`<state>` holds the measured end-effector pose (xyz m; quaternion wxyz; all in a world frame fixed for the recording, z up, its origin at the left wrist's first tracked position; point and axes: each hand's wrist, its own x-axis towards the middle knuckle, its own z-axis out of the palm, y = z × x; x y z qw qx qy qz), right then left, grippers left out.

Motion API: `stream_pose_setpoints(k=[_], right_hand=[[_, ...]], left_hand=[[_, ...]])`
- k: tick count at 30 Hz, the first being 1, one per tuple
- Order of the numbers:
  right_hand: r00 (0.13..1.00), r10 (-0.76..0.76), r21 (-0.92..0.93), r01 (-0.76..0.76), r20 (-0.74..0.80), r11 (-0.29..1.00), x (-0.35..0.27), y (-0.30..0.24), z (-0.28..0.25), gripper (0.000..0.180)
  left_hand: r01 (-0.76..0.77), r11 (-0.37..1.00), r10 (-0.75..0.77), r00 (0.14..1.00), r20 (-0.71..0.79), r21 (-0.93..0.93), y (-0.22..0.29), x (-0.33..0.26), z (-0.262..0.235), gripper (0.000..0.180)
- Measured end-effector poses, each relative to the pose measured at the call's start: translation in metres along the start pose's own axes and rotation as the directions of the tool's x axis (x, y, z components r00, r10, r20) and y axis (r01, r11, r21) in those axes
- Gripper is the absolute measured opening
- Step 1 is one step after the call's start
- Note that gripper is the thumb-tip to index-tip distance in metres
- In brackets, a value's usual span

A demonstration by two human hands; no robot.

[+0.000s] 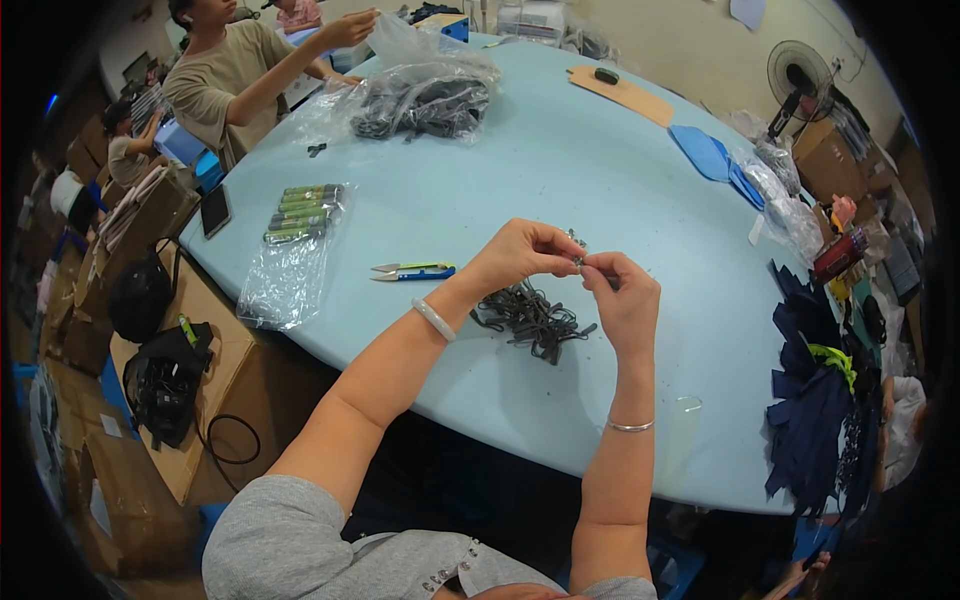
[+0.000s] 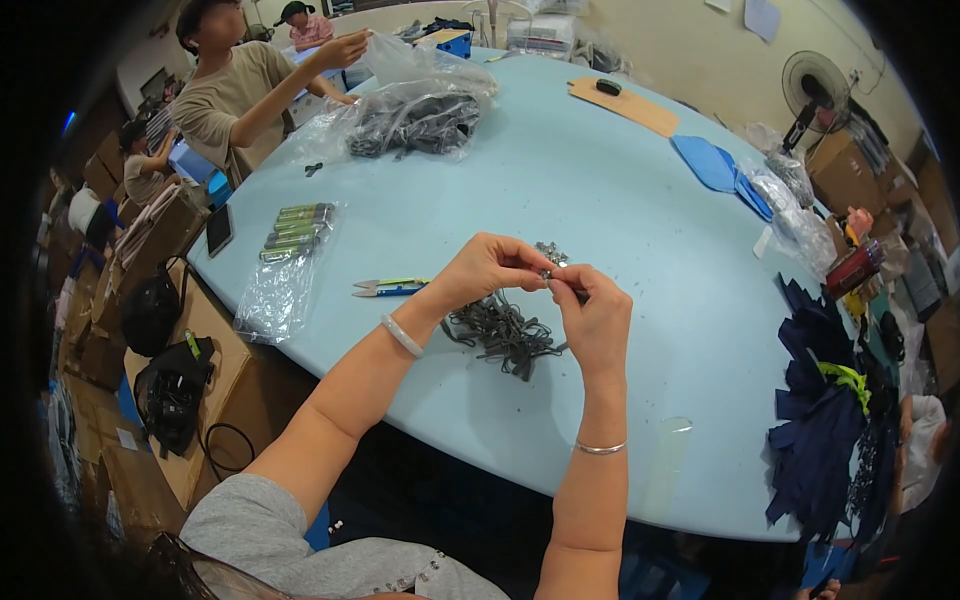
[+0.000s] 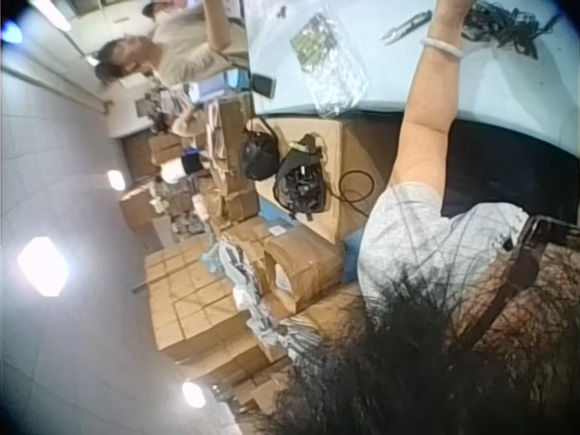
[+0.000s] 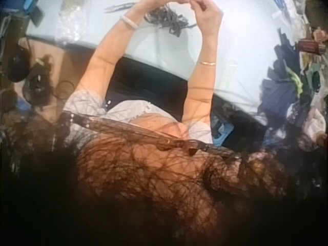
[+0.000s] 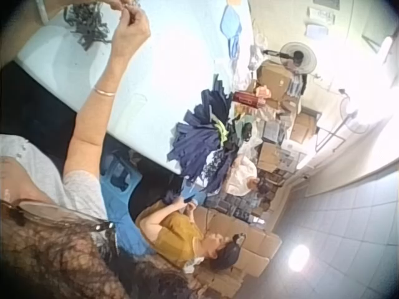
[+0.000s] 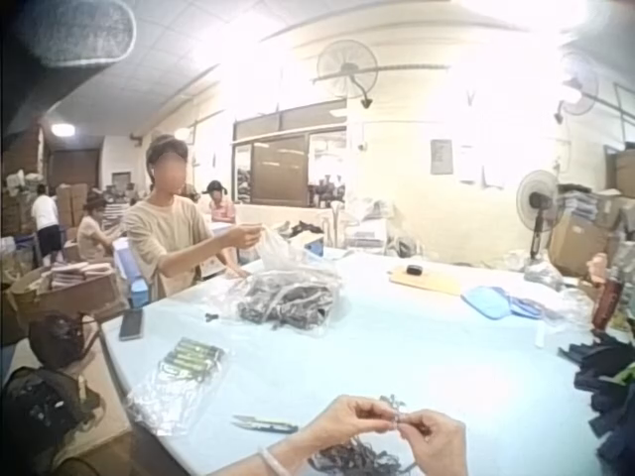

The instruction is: Threading small metal hardware loops onto black straps at an assembly table.

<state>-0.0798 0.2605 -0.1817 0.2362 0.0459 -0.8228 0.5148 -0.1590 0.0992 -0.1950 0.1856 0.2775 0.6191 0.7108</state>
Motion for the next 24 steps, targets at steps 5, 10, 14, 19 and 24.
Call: stream_pose_setpoints(k=[5, 10, 14, 19, 24], right_hand=[[0.990, 0.137, 0.185, -0.139, 0.027, 0.973, 0.002, -0.003, -0.004, 0.011], [0.981, 0.188, 0.199, -0.194, 0.050, 0.961, 0.002, -0.001, -0.002, 0.013], [0.984, 0.142, 0.289, -0.167, 0.108, 0.943, 0.001, 0.006, 0.000, 0.012], [0.961, 0.181, 0.348, -0.246, 0.209, 0.905, 0.003, 0.010, -0.003, 0.016], [0.966, 0.191, 0.361, -0.242, 0.172, 0.901, 0.003, 0.004, 0.000, 0.017]], left_hand=[[0.043, 0.999, -0.042, 0.998, 0.047, -0.028, 0.004, -0.001, 0.003, 0.021], [0.030, 0.997, -0.028, 0.999, 0.031, -0.075, -0.007, 0.000, 0.004, 0.021], [-0.004, 0.997, -0.006, 0.992, -0.125, -0.080, -0.011, 0.002, 0.006, 0.021], [-0.003, 0.999, -0.002, 0.990, -0.144, -0.037, -0.004, 0.002, 0.007, 0.021], [-0.033, 0.999, 0.030, 0.985, -0.172, -0.014, -0.007, 0.002, 0.004, 0.015]])
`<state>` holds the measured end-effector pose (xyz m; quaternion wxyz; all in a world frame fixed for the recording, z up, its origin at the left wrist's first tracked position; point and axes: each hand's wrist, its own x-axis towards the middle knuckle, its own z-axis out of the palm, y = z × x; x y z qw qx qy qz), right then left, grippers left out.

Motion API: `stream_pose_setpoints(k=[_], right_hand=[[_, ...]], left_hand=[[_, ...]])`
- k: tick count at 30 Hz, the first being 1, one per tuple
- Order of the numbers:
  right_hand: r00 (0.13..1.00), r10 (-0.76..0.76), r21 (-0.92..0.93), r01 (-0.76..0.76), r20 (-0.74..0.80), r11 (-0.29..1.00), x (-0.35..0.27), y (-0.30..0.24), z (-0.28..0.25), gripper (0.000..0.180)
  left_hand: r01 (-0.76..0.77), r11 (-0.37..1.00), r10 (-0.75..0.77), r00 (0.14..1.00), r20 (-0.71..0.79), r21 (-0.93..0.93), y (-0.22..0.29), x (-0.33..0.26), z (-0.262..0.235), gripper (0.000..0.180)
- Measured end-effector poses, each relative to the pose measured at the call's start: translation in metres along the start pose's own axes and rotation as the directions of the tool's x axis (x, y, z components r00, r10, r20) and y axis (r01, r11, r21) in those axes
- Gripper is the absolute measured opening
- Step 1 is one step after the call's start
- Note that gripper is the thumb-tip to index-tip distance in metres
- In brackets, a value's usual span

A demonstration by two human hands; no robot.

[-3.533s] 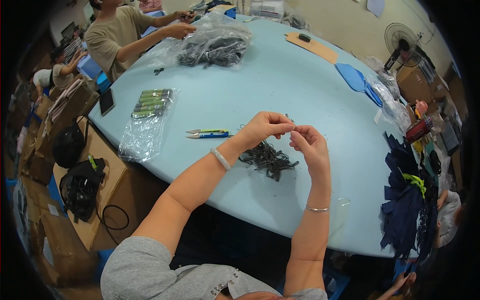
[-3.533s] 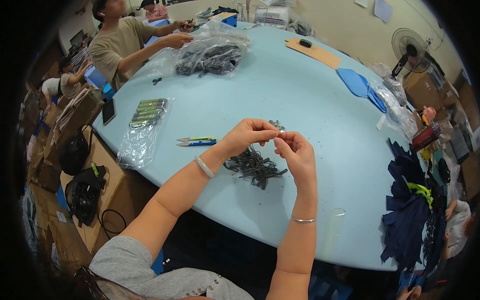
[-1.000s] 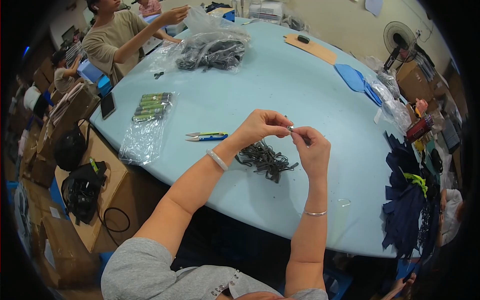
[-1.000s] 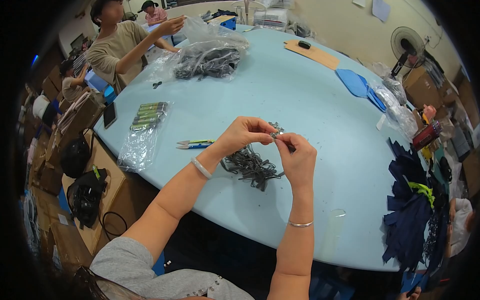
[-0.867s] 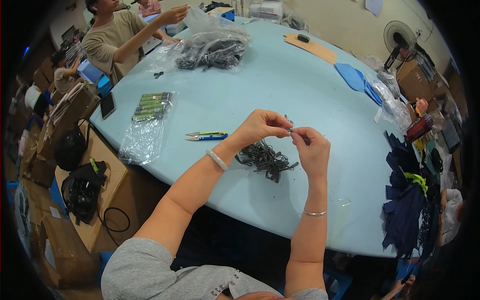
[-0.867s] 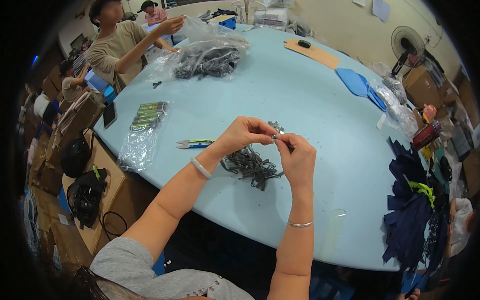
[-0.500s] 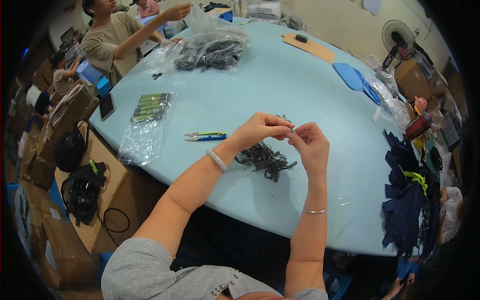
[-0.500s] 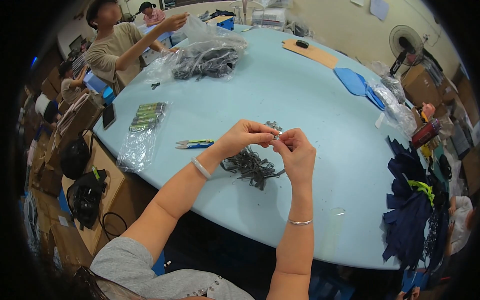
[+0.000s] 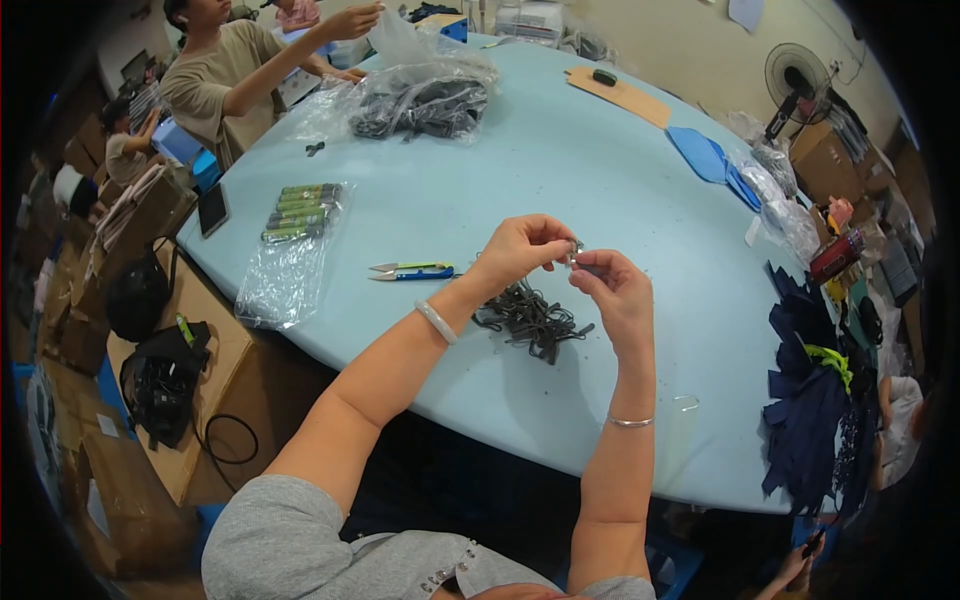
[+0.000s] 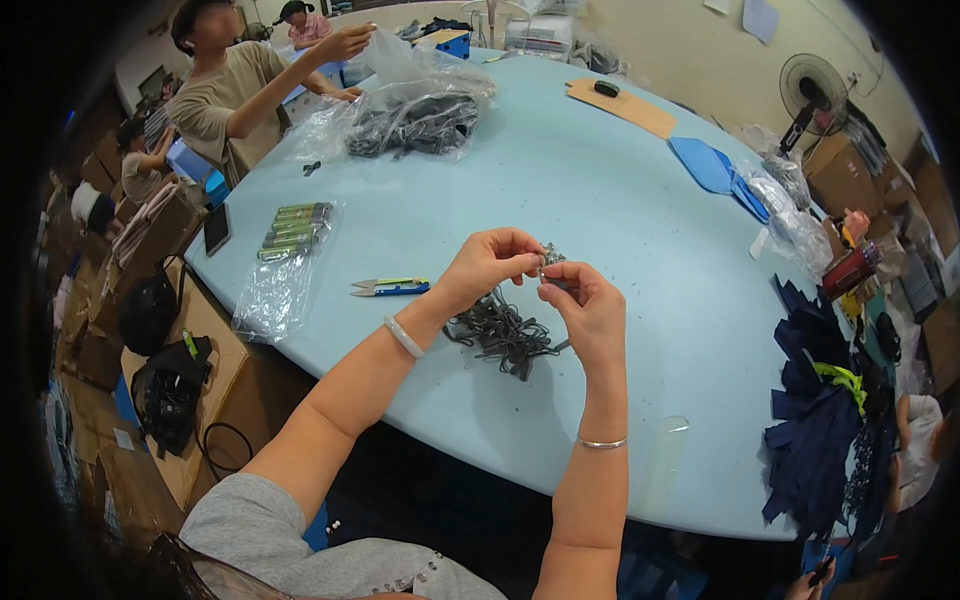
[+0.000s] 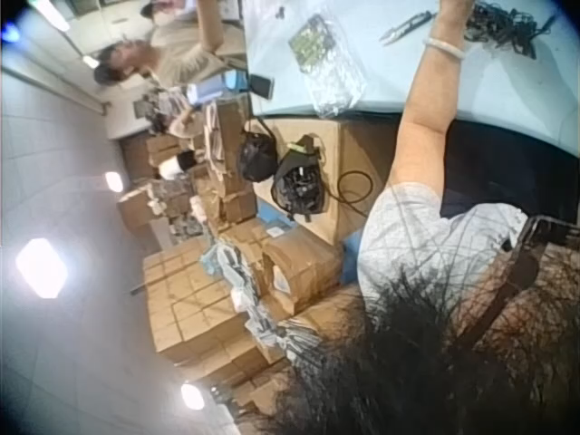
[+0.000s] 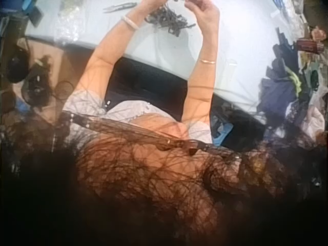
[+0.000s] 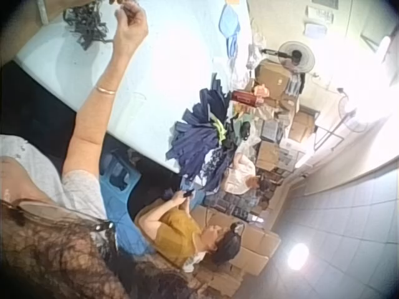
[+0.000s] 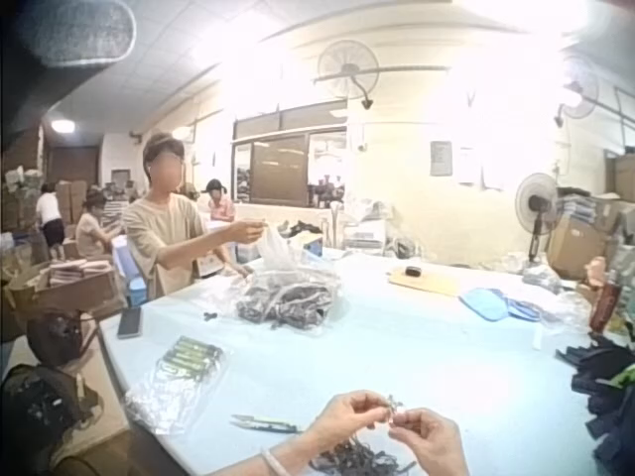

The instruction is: Threading small metal hardware loops onto black straps at an assembly table.

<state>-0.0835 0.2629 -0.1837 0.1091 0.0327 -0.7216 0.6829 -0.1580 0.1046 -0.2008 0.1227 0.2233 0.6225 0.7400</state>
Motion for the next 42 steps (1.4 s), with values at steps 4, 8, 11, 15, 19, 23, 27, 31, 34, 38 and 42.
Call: stream_pose_setpoints(k=[4, 8, 11, 15, 19, 23, 27, 31, 34, 38, 42], right_hand=[[0.996, -0.054, -0.245, 0.037, -0.066, 0.969, 0.000, 0.002, -0.001, 0.013], [0.972, -0.199, -0.415, 0.131, -0.125, 0.900, 0.000, 0.003, 0.004, 0.013], [0.974, -0.186, -0.329, 0.134, -0.130, 0.935, 0.001, 0.008, 0.001, 0.013], [0.996, -0.057, -0.029, 0.056, -0.069, 0.998, 0.001, 0.001, 0.000, 0.009], [0.995, -0.021, -0.019, 0.019, -0.095, 1.000, 0.001, 0.000, -0.001, 0.006], [0.986, -0.101, -0.151, 0.081, -0.129, 0.985, 0.002, 0.006, -0.003, 0.007], [0.977, -0.187, -0.347, 0.140, -0.107, 0.927, 0.001, 0.007, -0.001, 0.008], [0.974, -0.183, -0.406, 0.114, -0.135, 0.907, 0.002, 0.012, -0.005, 0.007], [0.987, -0.104, -0.390, 0.049, -0.122, 0.920, 0.002, 0.012, -0.008, 0.006], [0.991, -0.004, -0.269, -0.033, -0.137, 0.963, 0.001, 0.007, -0.003, 0.006], [0.991, 0.107, 0.117, -0.097, -0.082, 0.988, 0.003, 0.005, -0.001, 0.013]], left_hand=[[0.014, 1.000, -0.014, 0.997, 0.075, -0.003, 0.002, -0.001, 0.000, 0.014], [0.018, 1.000, -0.020, 0.990, 0.141, 0.015, -0.003, -0.001, 0.002, 0.016], [0.035, 0.999, -0.034, 0.985, 0.167, -0.006, 0.000, -0.003, 0.007, 0.017], [0.056, 0.998, -0.052, 0.991, 0.125, -0.029, -0.002, -0.003, 0.004, 0.019], [0.057, 0.995, -0.047, 0.991, 0.125, -0.078, -0.001, -0.004, 0.005, 0.019], [0.035, 0.994, -0.024, 0.994, 0.104, -0.106, -0.005, -0.002, 0.005, 0.018], [0.038, 0.995, -0.029, 0.994, 0.103, -0.090, -0.006, -0.001, 0.003, 0.017], [-0.016, 0.997, 0.027, 0.990, 0.140, -0.078, -0.011, 0.000, 0.007, 0.012], [-0.107, 0.994, 0.110, 0.981, 0.161, -0.029, -0.012, -0.001, 0.012, 0.010], [-0.299, 0.934, 0.276, 0.951, 0.139, 0.195, -0.011, -0.003, 0.012, 0.012], [-0.319, 0.921, 0.296, 0.946, 0.130, 0.225, -0.008, -0.002, 0.011, 0.017]])
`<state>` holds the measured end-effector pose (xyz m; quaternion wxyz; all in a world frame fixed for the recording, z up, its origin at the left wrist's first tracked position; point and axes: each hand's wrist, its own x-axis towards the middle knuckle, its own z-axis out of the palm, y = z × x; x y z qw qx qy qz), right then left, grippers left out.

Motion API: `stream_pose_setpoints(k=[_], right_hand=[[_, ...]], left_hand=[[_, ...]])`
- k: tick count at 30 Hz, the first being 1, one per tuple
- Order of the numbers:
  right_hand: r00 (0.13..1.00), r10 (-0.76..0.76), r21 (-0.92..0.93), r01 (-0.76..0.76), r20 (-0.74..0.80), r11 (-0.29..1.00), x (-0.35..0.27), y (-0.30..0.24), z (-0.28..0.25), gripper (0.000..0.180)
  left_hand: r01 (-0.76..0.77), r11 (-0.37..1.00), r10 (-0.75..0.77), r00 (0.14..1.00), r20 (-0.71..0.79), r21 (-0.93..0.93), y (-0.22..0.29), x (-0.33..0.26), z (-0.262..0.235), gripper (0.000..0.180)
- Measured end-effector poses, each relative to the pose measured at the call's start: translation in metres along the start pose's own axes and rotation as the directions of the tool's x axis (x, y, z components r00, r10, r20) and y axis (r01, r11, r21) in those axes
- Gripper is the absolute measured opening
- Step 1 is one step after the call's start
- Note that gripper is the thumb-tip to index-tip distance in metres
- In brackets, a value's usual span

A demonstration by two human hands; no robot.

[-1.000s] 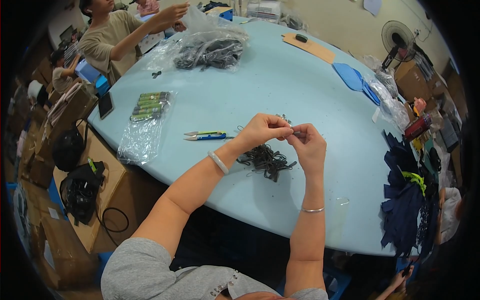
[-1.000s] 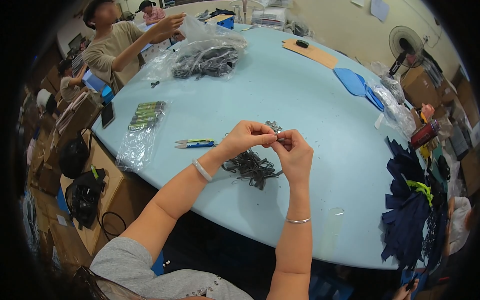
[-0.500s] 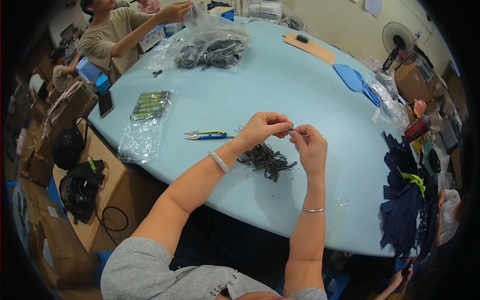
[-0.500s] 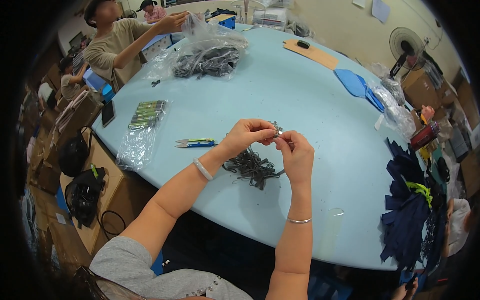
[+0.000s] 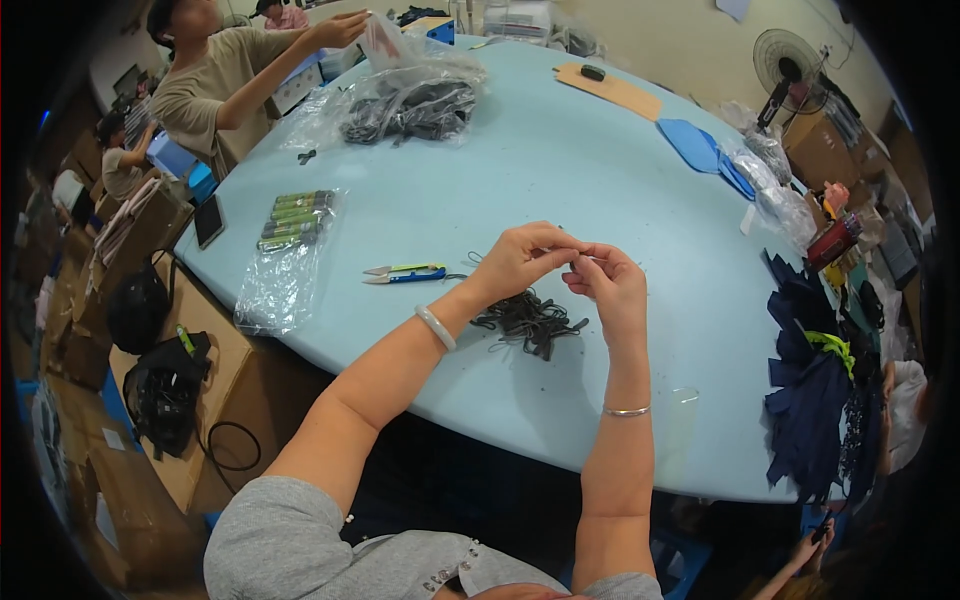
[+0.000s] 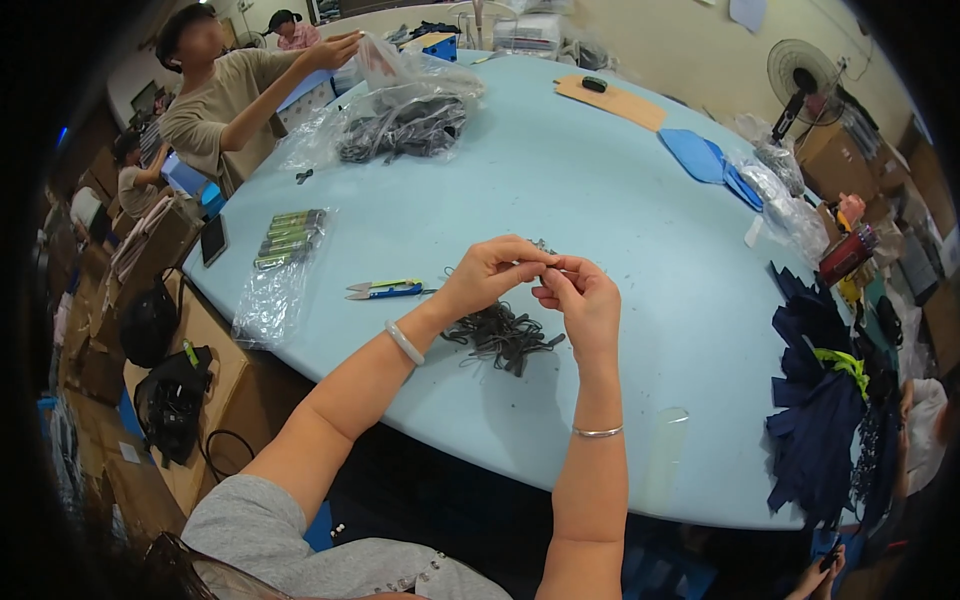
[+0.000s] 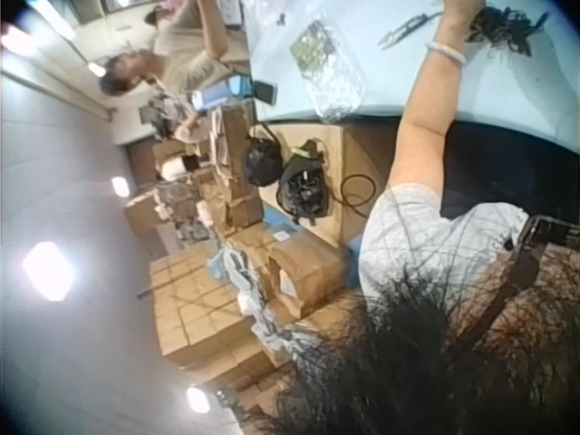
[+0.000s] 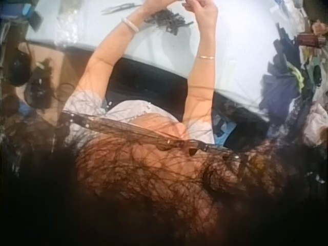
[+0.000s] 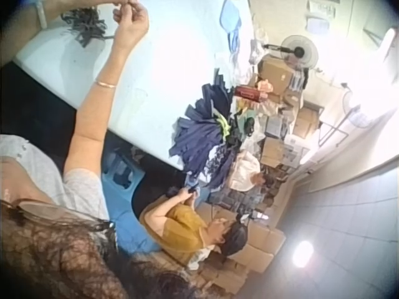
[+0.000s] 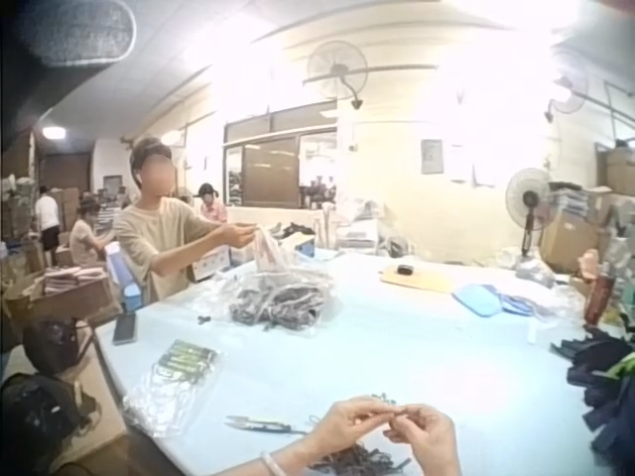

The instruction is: Threading small metal hardware loops onto black straps at an assembly table.

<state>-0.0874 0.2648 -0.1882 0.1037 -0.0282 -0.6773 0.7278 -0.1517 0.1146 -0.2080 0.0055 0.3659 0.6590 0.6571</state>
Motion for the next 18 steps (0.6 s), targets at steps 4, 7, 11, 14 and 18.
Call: stream_pose_setpoints(k=[4, 7, 11, 14, 18], right_hand=[[1.000, 0.014, 0.095, -0.012, -0.018, 0.995, -0.001, 0.000, -0.005, 0.015], [0.999, 0.045, 0.114, -0.048, 0.027, 0.992, -0.001, -0.004, -0.008, 0.015], [0.995, 0.087, 0.144, -0.094, 0.055, 0.985, -0.001, -0.009, -0.008, 0.016], [1.000, 0.026, 0.022, -0.026, -0.016, 0.999, 0.001, -0.001, -0.012, 0.016], [0.973, -0.139, -0.140, 0.114, -0.183, 0.984, 0.001, 0.001, -0.004, 0.012]], left_hand=[[-0.079, 0.997, 0.078, 0.997, 0.028, 0.021, -0.002, -0.001, 0.004, 0.022], [-0.069, 0.997, 0.069, 0.998, -0.008, -0.029, 0.000, 0.000, 0.002, 0.020], [-0.111, 0.988, 0.113, 0.993, -0.015, 0.107, -0.006, 0.001, -0.006, 0.017], [-0.018, 1.000, 0.018, 1.000, 0.003, 0.011, 0.004, 0.001, 0.000, 0.018], [0.151, 0.987, -0.151, 0.989, 0.010, -0.057, -0.001, -0.001, 0.000, 0.021]])
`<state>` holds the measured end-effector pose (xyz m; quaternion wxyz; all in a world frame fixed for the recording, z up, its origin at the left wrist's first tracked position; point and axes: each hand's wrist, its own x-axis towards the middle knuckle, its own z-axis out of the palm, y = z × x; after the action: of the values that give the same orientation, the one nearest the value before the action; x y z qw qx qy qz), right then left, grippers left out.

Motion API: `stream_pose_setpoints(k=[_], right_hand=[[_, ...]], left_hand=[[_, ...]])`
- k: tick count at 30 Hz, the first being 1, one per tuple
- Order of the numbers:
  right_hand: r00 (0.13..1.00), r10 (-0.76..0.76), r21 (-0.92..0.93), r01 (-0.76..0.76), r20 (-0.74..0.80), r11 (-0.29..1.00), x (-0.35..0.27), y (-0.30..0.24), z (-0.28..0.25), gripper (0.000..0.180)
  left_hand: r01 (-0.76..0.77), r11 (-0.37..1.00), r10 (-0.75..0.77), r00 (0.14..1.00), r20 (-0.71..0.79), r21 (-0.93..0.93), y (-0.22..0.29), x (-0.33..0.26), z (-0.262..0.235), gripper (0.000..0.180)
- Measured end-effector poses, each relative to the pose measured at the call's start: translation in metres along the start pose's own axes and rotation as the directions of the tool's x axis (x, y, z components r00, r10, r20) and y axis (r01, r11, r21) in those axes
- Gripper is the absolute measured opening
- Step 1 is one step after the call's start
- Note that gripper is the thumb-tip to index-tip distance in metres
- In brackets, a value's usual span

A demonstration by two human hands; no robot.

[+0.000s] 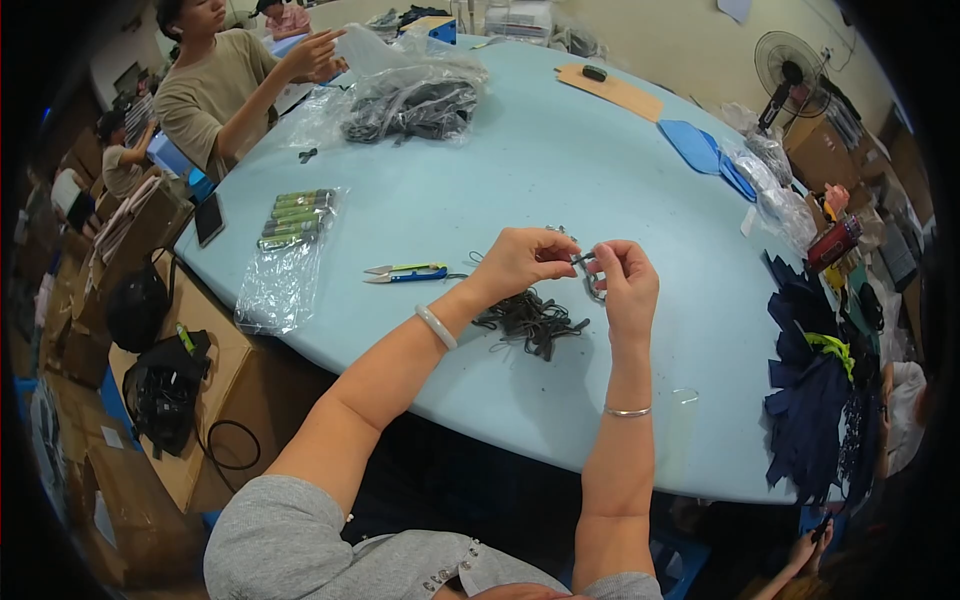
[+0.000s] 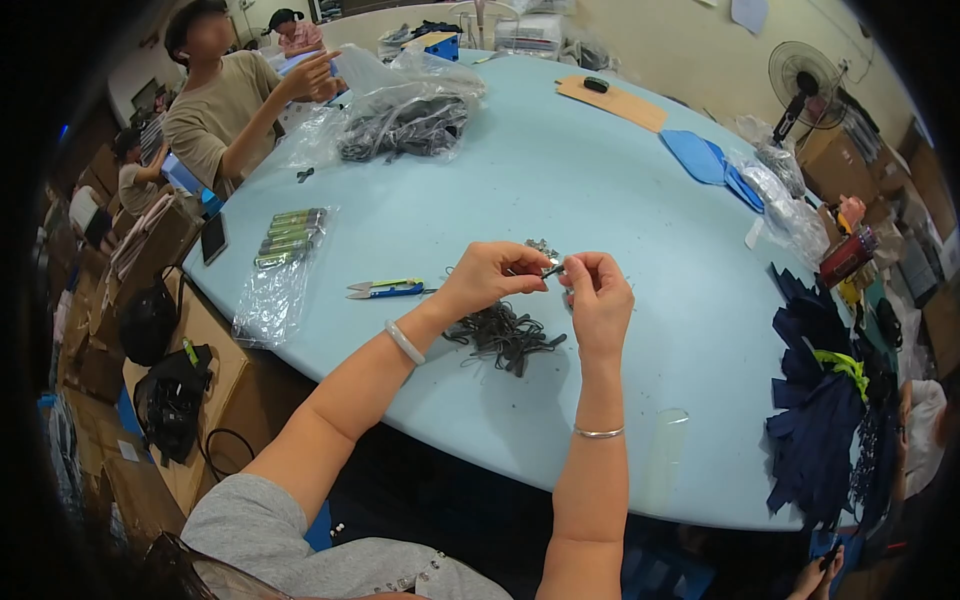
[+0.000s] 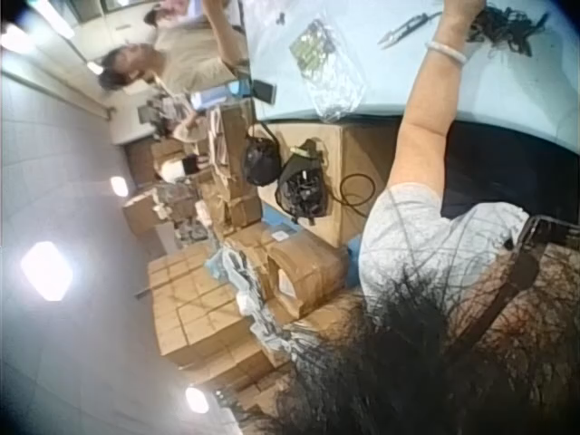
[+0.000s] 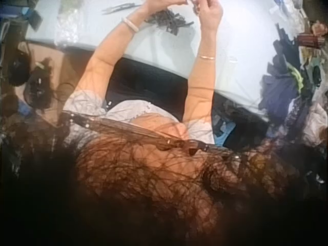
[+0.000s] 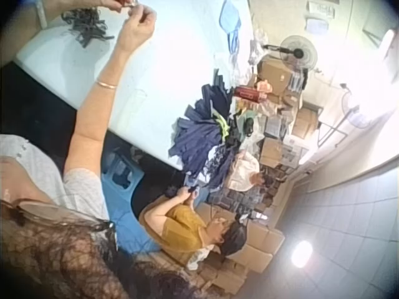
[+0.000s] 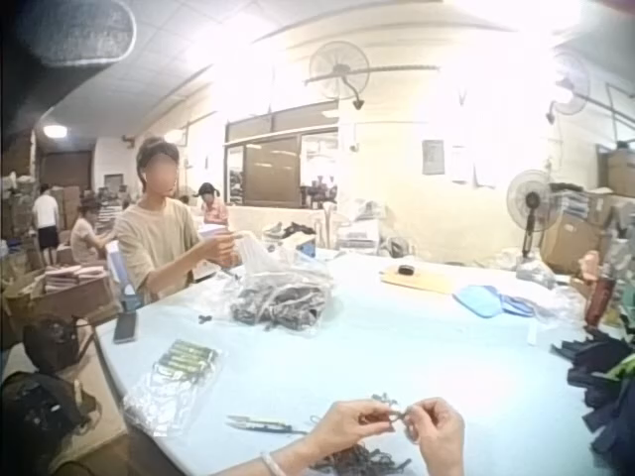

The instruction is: Threading small metal hardware loops onto black straps at an assembly table.

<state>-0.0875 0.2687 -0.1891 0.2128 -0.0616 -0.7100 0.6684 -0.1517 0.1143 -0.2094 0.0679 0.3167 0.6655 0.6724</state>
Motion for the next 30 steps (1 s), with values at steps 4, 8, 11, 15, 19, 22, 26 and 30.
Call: stream_pose_setpoints(k=[4, 8, 11, 15, 19, 22, 26, 30], right_hand=[[0.965, -0.235, -0.111, 0.222, -0.114, 0.969, -0.003, 0.001, 0.009, 0.012], [0.931, -0.340, -0.187, 0.313, -0.136, 0.931, -0.005, -0.002, 0.012, 0.013], [0.929, -0.348, -0.187, 0.322, -0.128, 0.928, -0.005, -0.006, 0.009, 0.013], [0.915, -0.390, -0.236, 0.357, -0.108, 0.904, -0.003, -0.004, 0.007, 0.012], [0.923, -0.377, -0.282, 0.343, -0.077, 0.896, 0.003, -0.001, -0.005, 0.011], [0.907, -0.396, -0.443, 0.298, -0.144, 0.845, 0.010, -0.001, -0.027, 0.008], [0.943, -0.334, -0.748, 0.225, 0.005, 0.625, 0.011, 0.018, -0.040, 0.011], [0.897, -0.440, -0.764, 0.306, 0.032, 0.568, 0.012, 0.015, -0.034, 0.008]], left_hand=[[0.046, 0.999, -0.045, 0.999, -0.016, 0.023, 0.005, 0.000, 0.004, 0.022], [-0.090, 0.978, 0.089, 0.996, 0.011, 0.188, 0.010, 0.001, 0.004, 0.020], [-0.143, 0.980, 0.145, 0.989, -0.005, 0.138, 0.004, -0.001, 0.006, 0.017], [-0.007, 0.999, 0.007, 1.000, -0.011, -0.032, 0.001, -0.001, 0.010, 0.018], [0.125, 0.991, -0.129, 0.985, 0.111, 0.044, 0.002, -0.004, 0.013, 0.019], [0.009, 0.962, -0.074, 0.971, 0.226, 0.273, 0.001, -0.007, 0.018, 0.022], [-0.178, 0.751, -0.069, 0.937, 0.343, 0.636, 0.005, -0.019, 0.036, 0.022], [-0.260, 0.725, 0.002, 0.927, 0.375, 0.638, -0.004, -0.019, 0.035, 0.016]])
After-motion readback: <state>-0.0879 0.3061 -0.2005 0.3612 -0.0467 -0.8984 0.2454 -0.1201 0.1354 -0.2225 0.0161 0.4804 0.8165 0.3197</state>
